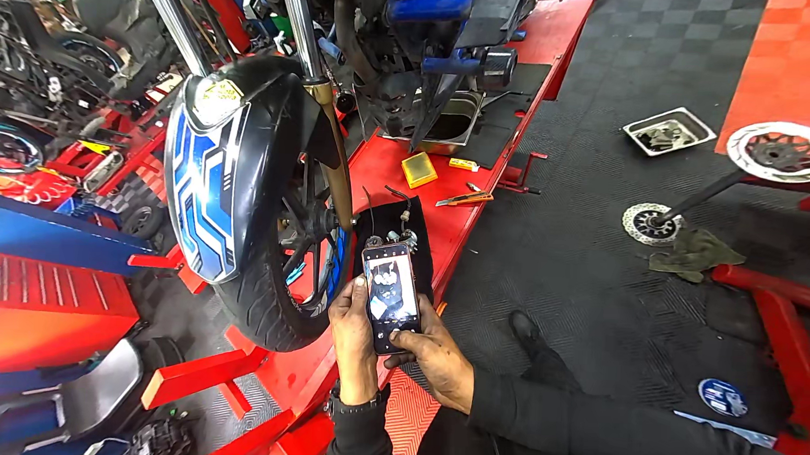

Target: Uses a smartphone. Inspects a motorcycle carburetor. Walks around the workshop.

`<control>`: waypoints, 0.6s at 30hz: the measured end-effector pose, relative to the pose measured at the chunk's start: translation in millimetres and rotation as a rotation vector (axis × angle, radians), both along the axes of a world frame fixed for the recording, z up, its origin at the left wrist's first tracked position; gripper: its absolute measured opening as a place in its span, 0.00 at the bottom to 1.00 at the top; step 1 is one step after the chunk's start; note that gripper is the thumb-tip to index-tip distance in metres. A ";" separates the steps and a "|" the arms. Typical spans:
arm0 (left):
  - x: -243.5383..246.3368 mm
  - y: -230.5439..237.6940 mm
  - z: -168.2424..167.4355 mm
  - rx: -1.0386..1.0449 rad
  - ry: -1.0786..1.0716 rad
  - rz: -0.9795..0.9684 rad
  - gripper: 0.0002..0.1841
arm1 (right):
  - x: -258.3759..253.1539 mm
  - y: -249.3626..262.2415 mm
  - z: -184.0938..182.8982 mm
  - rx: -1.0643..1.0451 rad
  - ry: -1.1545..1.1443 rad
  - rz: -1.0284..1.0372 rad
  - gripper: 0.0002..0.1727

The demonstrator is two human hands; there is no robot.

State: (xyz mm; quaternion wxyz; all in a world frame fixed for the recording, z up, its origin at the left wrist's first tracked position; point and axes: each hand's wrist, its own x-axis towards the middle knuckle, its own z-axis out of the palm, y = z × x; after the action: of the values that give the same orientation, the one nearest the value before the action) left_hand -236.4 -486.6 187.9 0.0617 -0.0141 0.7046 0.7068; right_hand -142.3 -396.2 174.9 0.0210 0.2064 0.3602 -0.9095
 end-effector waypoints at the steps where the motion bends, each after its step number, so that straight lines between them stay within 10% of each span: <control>1: 0.1 0.3 0.4 -0.006 -0.005 0.004 0.16 | -0.2 -0.2 -0.5 0.001 -0.001 0.000 0.35; 18: 1.8 2.4 -2.9 0.050 -0.020 0.000 0.15 | -2.2 -0.2 -3.5 0.064 -0.003 -0.018 0.39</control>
State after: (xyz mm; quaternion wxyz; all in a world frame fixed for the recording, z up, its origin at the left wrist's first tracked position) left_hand -234.7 -484.2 185.0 0.0691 -0.0193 0.6861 0.7239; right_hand -144.6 -396.4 171.4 0.0065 0.2119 0.3873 -0.8973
